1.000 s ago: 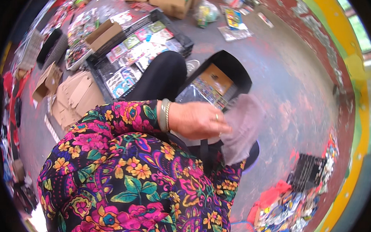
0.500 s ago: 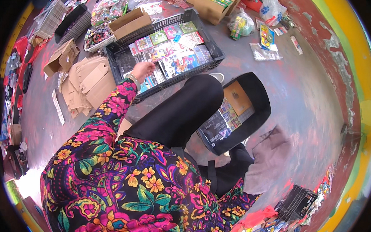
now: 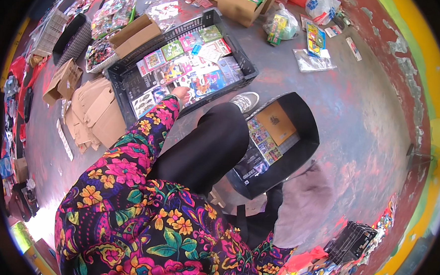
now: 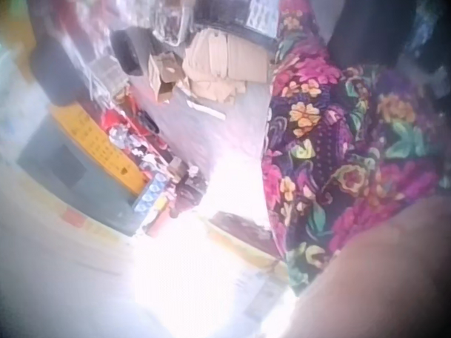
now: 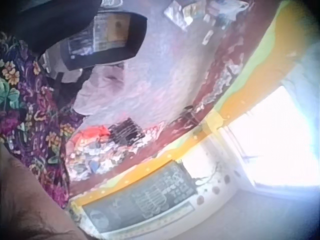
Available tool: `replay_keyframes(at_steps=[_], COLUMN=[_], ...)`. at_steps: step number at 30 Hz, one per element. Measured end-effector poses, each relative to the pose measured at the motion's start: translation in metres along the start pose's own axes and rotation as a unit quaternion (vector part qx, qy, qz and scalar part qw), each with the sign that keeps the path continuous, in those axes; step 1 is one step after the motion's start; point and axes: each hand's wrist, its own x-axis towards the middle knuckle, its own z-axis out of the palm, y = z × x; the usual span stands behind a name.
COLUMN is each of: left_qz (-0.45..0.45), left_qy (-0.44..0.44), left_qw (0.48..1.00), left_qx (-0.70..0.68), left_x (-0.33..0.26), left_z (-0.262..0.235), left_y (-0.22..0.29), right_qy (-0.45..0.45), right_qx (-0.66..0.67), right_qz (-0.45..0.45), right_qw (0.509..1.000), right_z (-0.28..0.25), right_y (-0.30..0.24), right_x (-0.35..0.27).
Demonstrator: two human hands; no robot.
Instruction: The person sits on a low stool and wipes various stationery items, including a small book, sticker sheets, and a tattoo sheet, using a cloth. They dip the cloth into a purple bowl of water to clean the items and place them into a black crate.
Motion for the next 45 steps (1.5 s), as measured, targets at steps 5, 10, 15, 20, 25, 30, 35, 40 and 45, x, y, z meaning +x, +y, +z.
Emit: replay_keyframes(at_steps=[5,10,15,20,25,30,35,40,45], left_qz=[-0.05,0.114,0.081,0.172,0.293,0.265,0.277,0.273,0.194], left_qy=[0.025,0.012,-0.007,-0.029,-0.012,-0.178,-0.292,-0.483,-0.58], left_qw=[0.996,0.963,0.995,0.971,0.947,0.906,0.876,0.812,0.787], left_qx=[-0.065,0.244,0.06,-0.163,-0.131,-0.278,-0.266,-0.182,-0.085], left_x=[0.033,0.15,0.092,0.007,-0.001,-0.138,-0.247,-0.356,-0.412], left_z=[0.02,-0.001,0.043,0.054,0.002,-0.024,0.006,0.081,0.142], left_y=[0.009,-0.032,-0.013,0.03,0.039,0.084,0.115,0.125,0.111], right_qy=[0.011,0.02,0.021,0.01,-0.005,-0.009,-0.011,-0.005,0.009], right_qx=[-0.014,-0.013,-0.025,-0.006,0.019,0.054,0.075,0.107,0.2], right_qz=[0.024,0.058,0.056,0.045,0.02,-0.013,-0.035,-0.053,-0.043], right_qw=[1.0,0.998,0.998,0.999,1.0,0.998,0.996,0.993,0.979], right_z=[-0.003,-0.007,-0.001,0.0,0.002,0.004,-0.001,-0.018,-0.033], right_y=[0.007,0.008,0.009,0.006,0.0,-0.004,-0.017,-0.02,-0.019], right_x=[0.0,-0.003,-0.006,-0.007,-0.007,-0.007,-0.014,-0.019,-0.013])
